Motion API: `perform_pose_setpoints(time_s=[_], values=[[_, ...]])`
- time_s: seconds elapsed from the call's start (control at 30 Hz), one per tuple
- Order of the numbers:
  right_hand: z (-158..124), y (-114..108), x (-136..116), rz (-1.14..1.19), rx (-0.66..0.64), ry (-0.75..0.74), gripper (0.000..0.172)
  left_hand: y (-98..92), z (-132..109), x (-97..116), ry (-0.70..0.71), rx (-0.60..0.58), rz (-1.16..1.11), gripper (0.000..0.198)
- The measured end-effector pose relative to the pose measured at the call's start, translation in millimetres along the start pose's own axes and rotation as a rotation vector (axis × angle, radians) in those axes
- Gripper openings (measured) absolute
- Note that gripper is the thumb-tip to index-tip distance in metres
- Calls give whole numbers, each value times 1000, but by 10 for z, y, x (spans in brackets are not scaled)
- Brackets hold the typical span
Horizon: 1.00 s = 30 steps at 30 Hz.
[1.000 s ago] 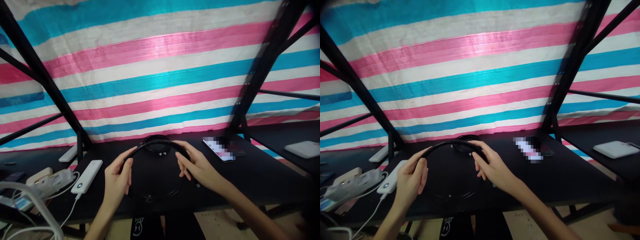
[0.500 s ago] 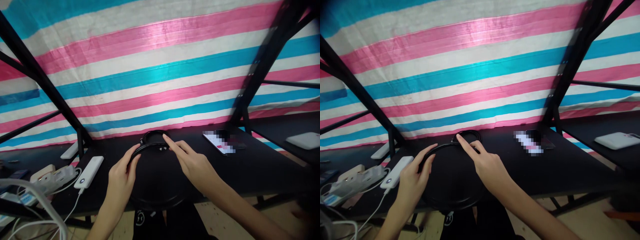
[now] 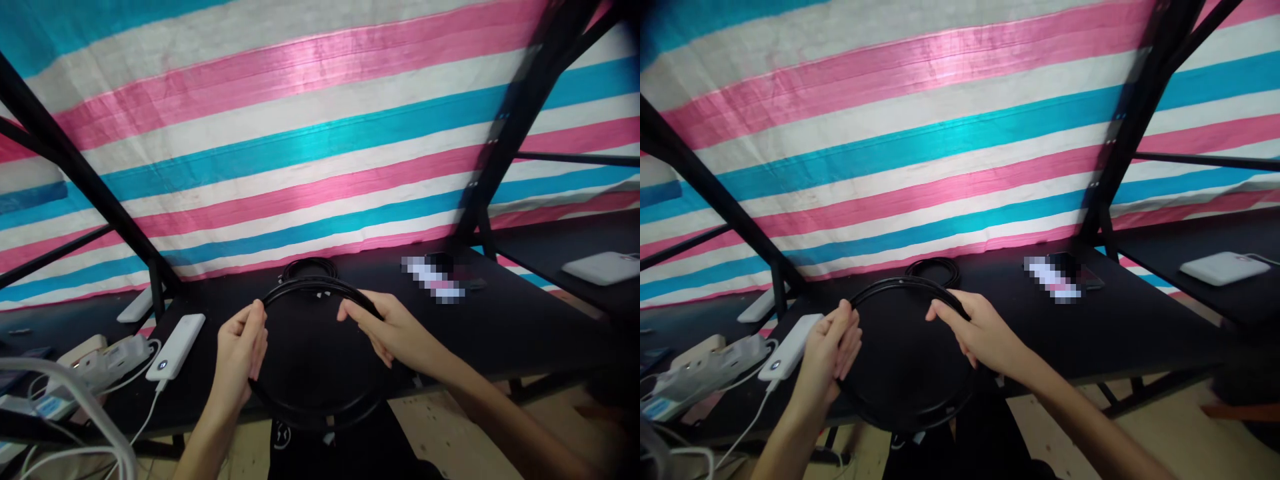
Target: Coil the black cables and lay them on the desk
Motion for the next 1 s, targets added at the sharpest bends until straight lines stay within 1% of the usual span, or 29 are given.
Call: perform_pose_setpoints(time_s=[0.07, 0.17, 0.2, 0.23, 0.3, 0.4, 0.47, 0.53, 0.63, 0.73, 0.8, 0.87, 0.97, 1.0], values=[[-35, -42, 148, 98, 89, 43, 36, 88, 55, -70, -101, -117, -62, 50], [-63, -161, 369, 212, 257, 109, 44, 206, 105, -200, -264, -330, -166, 47], [-54, -203, 433, 248, 298, 127, 47, 229, 127, -244, -314, -374, -214, 46], [-32, -242, 492, 286, 332, 141, 50, 246, 158, -286, -354, -400, -272, 45], [51, -302, 609, 371, 386, 162, 54, 277, 257, -369, -412, -413, -405, 37], [264, -350, 817, 494, 507, 159, 52, 357, 489, -491, -429, -395, -583, 23], [441, -356, 982, 530, 597, 137, 47, 416, 681, -552, -384, -366, -647, 24], [627, -332, 1147, 524, 644, 121, 42, 443, 892, -580, -320, -303, -638, 32], [904, -256, 1353, 489, 632, 119, 33, 427, 1246, -552, -246, -194, -538, 41], [1169, -200, 1492, 406, 617, 111, 27, 414, 1635, -509, -197, -94, -439, 47], [1321, -200, 1570, 307, 632, 104, 29, 434, 1881, -528, -148, -9, -354, 43], [1425, -230, 1653, 174, 652, 105, 36, 468, 2081, -597, -82, 90, -249, 30], [1457, -291, 1793, -52, 658, 125, 49, 503, 2261, -746, 5, 238, -33, 12], [1440, -307, 1843, -124, 655, 142, 53, 504, 2292, -787, 33, 286, 55, 13]])
Point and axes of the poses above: each hand's wrist, its own z-axis towards the middle knuckle, its own y-axis out of the palm, x = y × z, the point moved 4 cm from there along z, towards the middle knuckle, and after that the axes turned 14 degrees about -y, right-handed, at the moved point
